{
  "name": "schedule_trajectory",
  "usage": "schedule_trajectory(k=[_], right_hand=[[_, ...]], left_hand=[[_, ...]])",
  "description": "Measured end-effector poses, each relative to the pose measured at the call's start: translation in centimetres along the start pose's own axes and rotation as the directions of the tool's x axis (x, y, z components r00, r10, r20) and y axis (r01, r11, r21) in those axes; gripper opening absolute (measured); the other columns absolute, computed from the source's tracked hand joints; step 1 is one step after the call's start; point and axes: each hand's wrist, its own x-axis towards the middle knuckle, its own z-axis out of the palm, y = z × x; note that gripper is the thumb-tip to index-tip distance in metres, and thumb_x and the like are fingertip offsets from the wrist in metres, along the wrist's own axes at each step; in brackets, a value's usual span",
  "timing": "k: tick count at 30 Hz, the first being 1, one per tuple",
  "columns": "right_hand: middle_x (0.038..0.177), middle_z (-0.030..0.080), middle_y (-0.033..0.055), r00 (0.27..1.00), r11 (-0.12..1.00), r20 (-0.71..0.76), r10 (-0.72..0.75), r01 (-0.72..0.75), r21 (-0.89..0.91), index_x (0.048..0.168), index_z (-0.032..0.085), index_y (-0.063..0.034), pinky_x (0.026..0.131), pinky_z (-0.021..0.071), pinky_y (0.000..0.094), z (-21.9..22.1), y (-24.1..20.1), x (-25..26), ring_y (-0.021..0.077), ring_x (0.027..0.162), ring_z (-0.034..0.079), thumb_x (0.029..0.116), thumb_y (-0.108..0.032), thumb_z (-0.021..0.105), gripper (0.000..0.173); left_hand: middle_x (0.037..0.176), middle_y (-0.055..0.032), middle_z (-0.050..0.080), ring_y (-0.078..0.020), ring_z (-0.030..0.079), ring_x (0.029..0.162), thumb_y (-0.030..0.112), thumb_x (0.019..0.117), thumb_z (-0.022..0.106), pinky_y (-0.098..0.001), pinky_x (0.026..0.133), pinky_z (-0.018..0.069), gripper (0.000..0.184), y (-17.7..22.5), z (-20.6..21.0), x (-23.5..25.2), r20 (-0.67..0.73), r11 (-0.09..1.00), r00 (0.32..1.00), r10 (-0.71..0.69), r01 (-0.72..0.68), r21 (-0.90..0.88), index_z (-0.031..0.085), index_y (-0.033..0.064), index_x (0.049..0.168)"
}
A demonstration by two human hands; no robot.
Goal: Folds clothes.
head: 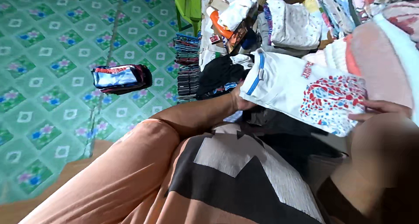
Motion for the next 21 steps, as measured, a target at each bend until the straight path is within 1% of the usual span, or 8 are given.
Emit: schedule_trajectory(k=[2, 4, 6, 8, 10, 13, 17, 21], right_hand=[[0.137, 0.056, 0.0243, 0.958, 0.95, 0.034, 0.284, -0.286, 0.124, 0.101, 0.067, 0.0088, 0.106, 0.0492, 0.0376, 1.9, 1.5, -2.3, 0.0258, 0.127, 0.056, 0.093, 0.0, 0.059, 0.014], [0.137, 0.058, 0.0137, 0.716, 0.65, 0.174, 0.676, -0.69, 0.318, 0.122, 0.06, 0.0022, 0.089, 0.0594, 0.0367, 4.0, 2.5, -4.6, 0.0178, 0.112, 0.065, 0.0896, -0.001, 0.058, 0.032], [0.135, 0.055, 0.0129, 0.423, 0.257, 0.354, 0.834, -0.866, 0.429, 0.136, 0.051, -0.0056, 0.086, 0.0585, 0.0481, 5.7, 2.9, -5.9, 0.0244, 0.111, 0.063, 0.0956, -0.011, 0.053, 0.041], [0.119, 0.062, 0.0099, 0.322, 0.09, 0.413, 0.852, -0.867, 0.49, 0.135, 0.051, -0.0097, 0.077, 0.0584, 0.0442, 6.8, 3.0, -6.0, 0.0213, 0.097, 0.066, 0.1003, -0.021, 0.052, 0.036], [0.11, 0.066, 0.0074, 0.338, 0.078, 0.449, 0.827, -0.86, 0.504, 0.138, 0.05, -0.0123, 0.068, 0.0563, 0.0374, 7.2, 2.9, -5.2, 0.0179, 0.088, 0.066, 0.103, -0.027, 0.052, 0.038], [0.122, 0.064, 0.0123, 0.422, 0.15, 0.442, 0.792, -0.836, 0.528, 0.147, 0.041, -0.0099, 0.077, 0.0605, 0.0407, 6.9, 2.7, -3.1, 0.0211, 0.098, 0.069, 0.0955, -0.009, 0.061, 0.056], [0.107, 0.065, 0.0021, 0.642, 0.395, 0.212, 0.737, -0.663, 0.635, 0.122, 0.059, -0.0032, 0.084, 0.0574, 0.0321, 3.7, 3.4, -0.6, 0.0093, 0.096, 0.065, 0.0875, 0.006, 0.059, 0.036], [0.103, 0.068, -0.0019, 0.689, 0.464, 0.088, 0.72, -0.571, 0.677, 0.118, 0.062, -0.0051, 0.083, 0.0601, 0.0313, 1.2, 5.2, -1.9, 0.0081, 0.094, 0.068, 0.09, 0.003, 0.061, 0.029]], left_hand=[[0.114, -0.0067, 0.07, -0.0188, 0.068, 0.106, 0.053, 0.1091, 0.013, -0.0423, 0.09, 0.0576, 0.061, 0.4, -0.9, 0.5, -0.129, 0.967, 0.991, -0.039, 0.07, 0.246, 0.057, 0.0146, 0.129], [0.136, -0.0082, 0.063, -0.0208, 0.06, 0.124, 0.062, 0.1056, 0.007, -0.0466, 0.104, 0.0513, 0.075, 0.5, -2.1, 0.4, -0.198, 0.898, 0.977, -0.082, 0.159, 0.411, 0.045, 0.0133, 0.15], [0.137, -0.0094, 0.061, -0.0217, 0.062, 0.122, 0.053, 0.1094, 0.024, -0.0465, 0.101, 0.0533, 0.059, 0.2, -1.8, 0.5, -0.3, 0.829, 0.954, -0.006, 0.173, 0.532, 0.039, 0.0157, 0.153], [0.149, -0.0146, 0.05, -0.0256, 0.063, 0.121, 0.029, 0.1035, 0.057, -0.0472, 0.096, 0.0573, 0.076, 0.0, -0.9, 1.2, -0.351, 0.721, 0.926, 0.139, 0.148, 0.677, 0.011, 0.0225, 0.163], [0.156, -0.0186, 0.041, -0.028, 0.062, 0.123, 0.016, 0.0916, 0.075, -0.048, 0.096, 0.0579, 0.105, 0.3, -0.5, 2.3, -0.31, 0.551, 0.932, 0.19, 0.16, 0.819, -0.001, 0.0238, 0.164], [0.153, -0.0158, 0.047, -0.025, 0.063, 0.121, 0.008, 0.0895, 0.075, -0.045, 0.096, 0.0576, 0.091, 0.8, 1.2, 3.5, -0.198, 0.323, 0.972, 0.124, 0.149, 0.934, 0.022, 0.0188, 0.163], [0.155, -0.0113, 0.045, -0.0165, 0.061, 0.124, 0.001, 0.0904, 0.07, -0.035, 0.099, 0.0566, 0.083, 0.7, 6.9, 4.1, 0.014, 0.274, 0.986, 0.168, -0.06, 0.96, 0.028, 0.0102, 0.161], [0.162, -0.0109, 0.036, -0.0129, 0.056, 0.131, 0.001, 0.0919, 0.07, -0.0299, 0.105, 0.0524, 0.087, -1.3, 8.7, 3.2, 0.171, 0.172, 0.976, 0.137, -0.194, 0.966, 0.019, 0.0076, 0.163]])
